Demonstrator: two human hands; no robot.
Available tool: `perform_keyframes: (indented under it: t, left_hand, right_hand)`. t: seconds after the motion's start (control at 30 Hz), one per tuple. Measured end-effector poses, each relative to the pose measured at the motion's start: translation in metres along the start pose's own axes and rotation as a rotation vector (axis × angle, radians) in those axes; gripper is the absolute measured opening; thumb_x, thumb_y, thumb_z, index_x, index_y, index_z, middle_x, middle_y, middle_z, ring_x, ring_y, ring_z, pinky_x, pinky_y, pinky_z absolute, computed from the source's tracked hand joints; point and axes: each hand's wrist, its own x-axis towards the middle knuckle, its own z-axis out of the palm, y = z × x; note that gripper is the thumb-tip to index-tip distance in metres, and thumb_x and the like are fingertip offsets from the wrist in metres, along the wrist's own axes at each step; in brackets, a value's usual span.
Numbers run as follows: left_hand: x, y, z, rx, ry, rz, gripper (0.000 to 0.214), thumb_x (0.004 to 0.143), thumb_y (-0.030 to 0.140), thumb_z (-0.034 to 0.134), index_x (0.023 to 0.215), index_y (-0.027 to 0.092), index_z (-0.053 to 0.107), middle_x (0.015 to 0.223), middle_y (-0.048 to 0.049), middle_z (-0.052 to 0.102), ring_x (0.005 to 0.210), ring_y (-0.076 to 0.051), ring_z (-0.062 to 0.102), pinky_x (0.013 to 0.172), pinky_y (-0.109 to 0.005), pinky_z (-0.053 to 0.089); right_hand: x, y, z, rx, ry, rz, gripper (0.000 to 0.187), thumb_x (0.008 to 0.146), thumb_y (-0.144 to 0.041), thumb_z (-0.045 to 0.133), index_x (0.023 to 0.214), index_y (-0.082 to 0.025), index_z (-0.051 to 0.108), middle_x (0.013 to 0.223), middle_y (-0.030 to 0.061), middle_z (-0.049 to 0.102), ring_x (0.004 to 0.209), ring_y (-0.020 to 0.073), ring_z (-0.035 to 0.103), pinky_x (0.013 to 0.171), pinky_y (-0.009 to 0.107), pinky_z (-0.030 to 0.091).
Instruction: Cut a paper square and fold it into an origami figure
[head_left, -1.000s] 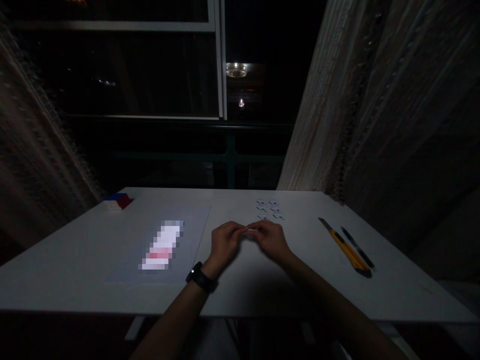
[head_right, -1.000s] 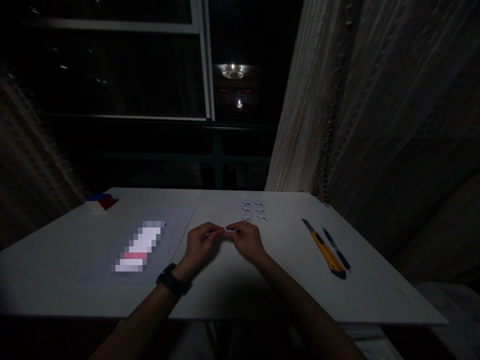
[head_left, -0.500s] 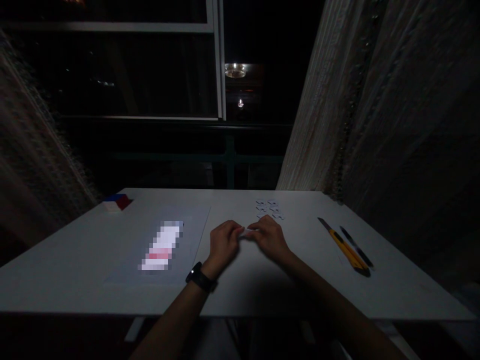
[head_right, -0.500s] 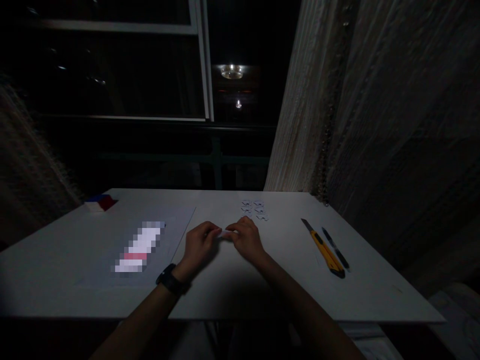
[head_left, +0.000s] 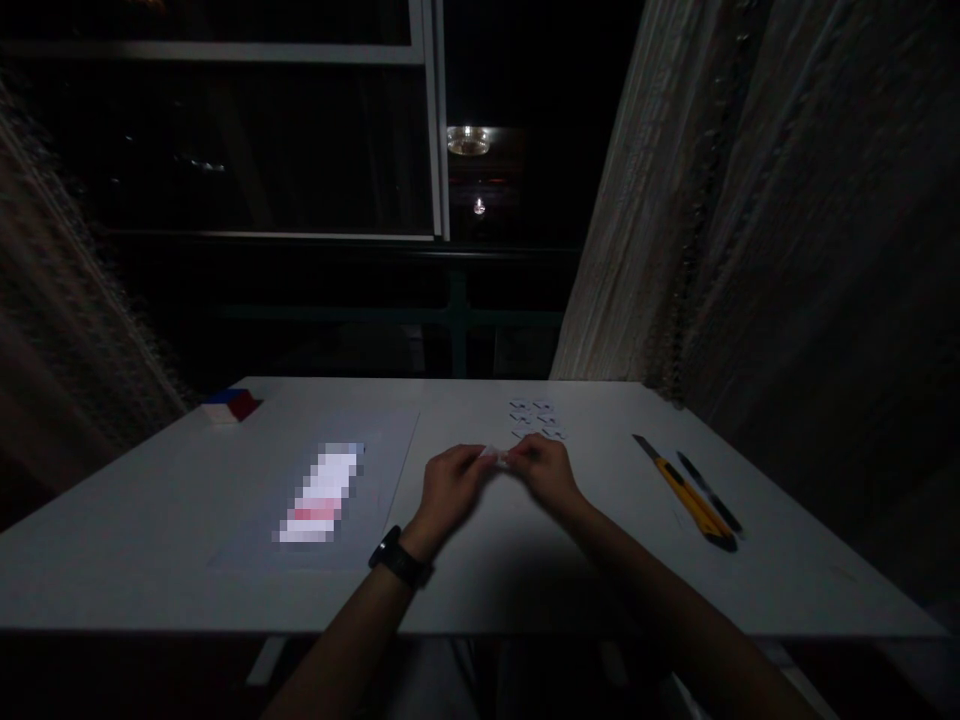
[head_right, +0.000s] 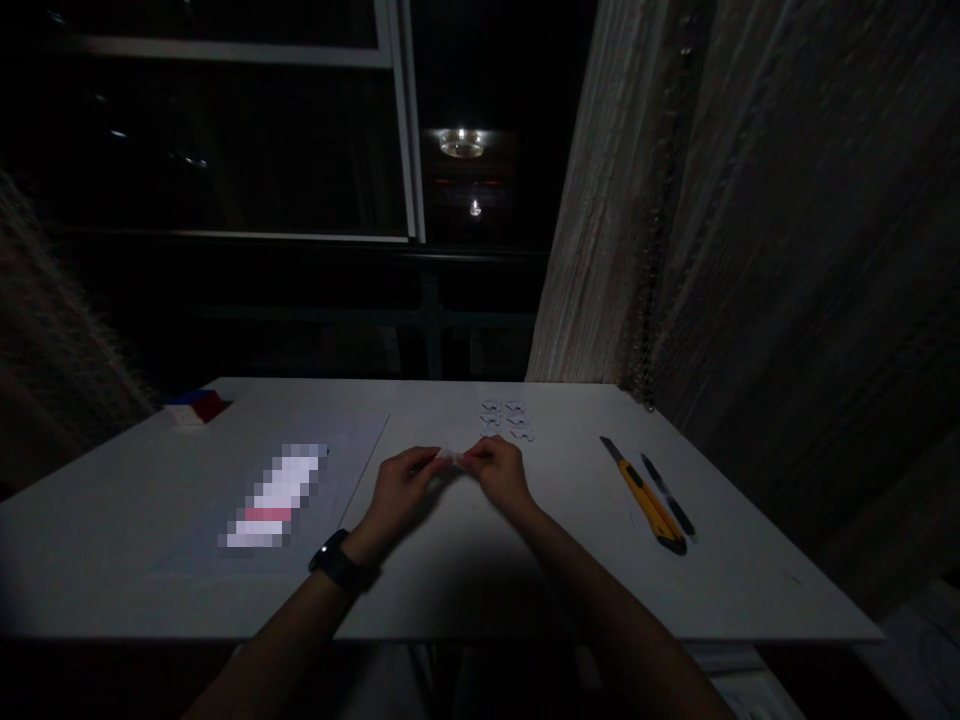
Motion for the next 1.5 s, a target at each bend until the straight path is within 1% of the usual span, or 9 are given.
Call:
perform_keyframes:
  t: [0.23,0.47,0.67,0.8,0.9,1.0,1.17,1.3,1.5]
  left_hand:
    - [0.002,-0.009,-0.002,0.065,-0.099,-0.021,0.029,0.079,0.035,0.047,0.068,0.015,0.065,0.063,-0.0029,0.063,0.061,-0.014,0.055,0.058,-0.023,0.038]
    - [0.002,-0.008,0.001,0.095,-0.132,-0.023,0.028,0.077,0.034,0.048,0.062,0.015,0.063,0.056,-0.0011,0.06,0.056,-0.013,0.052,0.054,-0.022,0.034]
    - [0.001,-0.01,0.001,0.101,-0.172,0.01,0.026,0.077,0.031,0.048,0.062,0.016,0.063,0.056,-0.0011,0.06,0.055,-0.012,0.052,0.053,-0.021,0.034]
    - [0.0,-0.011,0.002,0.076,-0.18,-0.006,0.027,0.077,0.032,0.049,0.063,0.015,0.064,0.055,-0.0008,0.06,0.055,-0.012,0.053,0.054,-0.021,0.036]
    - [0.002,-0.012,0.004,-0.071,-0.137,-0.068,0.027,0.077,0.037,0.051,0.071,0.016,0.067,0.061,-0.0019,0.063,0.06,-0.013,0.057,0.059,-0.022,0.041]
    - [0.005,-0.013,0.006,-0.379,-0.091,-0.248,0.034,0.076,0.043,0.053,0.084,0.012,0.064,0.072,-0.0068,0.066,0.065,-0.016,0.06,0.064,-0.026,0.047]
    - [0.006,-0.013,0.003,-0.922,-0.243,-0.54,0.036,0.076,0.039,0.056,0.09,0.006,0.059,0.087,-0.0162,0.065,0.075,-0.018,0.063,0.077,-0.034,0.05]
    - [0.005,-0.015,-0.001,-1.021,-0.247,-0.597,0.022,0.075,0.026,0.061,0.086,0.007,0.06,0.083,-0.0134,0.066,0.075,-0.017,0.064,0.08,-0.035,0.049]
    - [0.006,-0.018,-0.003,-0.998,-0.209,-0.641,0.02,0.073,0.016,0.06,0.09,0.006,0.06,0.083,-0.0133,0.065,0.073,-0.019,0.064,0.079,-0.036,0.05]
  right_hand:
    - [0.0,-0.006,-0.002,-0.074,-0.091,-0.078,0.017,0.063,-0.033,0.067,0.073,-0.019,0.066,0.074,0.0036,0.062,0.07,0.0166,0.055,0.065,0.028,0.042]
    - [-0.003,-0.007,0.001,-0.086,-0.045,-0.063,0.013,0.066,-0.027,0.063,0.057,-0.018,0.061,0.061,0.0002,0.054,0.06,0.0136,0.051,0.058,0.026,0.04]
    - [-0.002,-0.004,0.001,-0.078,-0.121,-0.113,0.008,0.067,-0.027,0.063,0.067,-0.019,0.066,0.067,0.0024,0.06,0.068,0.0158,0.054,0.065,0.028,0.041]
    - [-0.003,-0.003,0.004,-0.087,-0.073,-0.103,0.011,0.066,-0.024,0.063,0.057,-0.018,0.063,0.06,0.0016,0.057,0.062,0.0147,0.053,0.06,0.027,0.041]
    - [-0.002,-0.002,0.005,-0.061,-0.01,-0.084,0.01,0.068,-0.027,0.063,0.062,-0.019,0.064,0.065,0.0024,0.059,0.064,0.0153,0.055,0.062,0.028,0.043]
    - [-0.003,-0.003,0.006,-0.094,0.101,-0.168,0.011,0.071,-0.03,0.061,0.071,-0.02,0.066,0.074,0.0044,0.064,0.076,0.0183,0.056,0.073,0.032,0.043]
    - [-0.011,-0.005,0.012,-0.213,0.06,-0.34,0.015,0.078,-0.027,0.055,0.086,-0.02,0.065,0.082,0.0057,0.065,0.082,0.0191,0.055,0.078,0.033,0.042]
    - [-0.016,-0.004,0.014,-0.272,-0.055,-0.433,0.032,0.08,-0.026,0.053,0.111,-0.021,0.056,0.094,0.007,0.063,0.087,0.0186,0.056,0.08,0.032,0.044]
    - [-0.016,-0.007,0.012,-0.265,-0.166,-0.486,0.026,0.082,-0.023,0.048,0.106,-0.021,0.06,0.095,0.0061,0.062,0.088,0.0168,0.056,0.079,0.03,0.046]
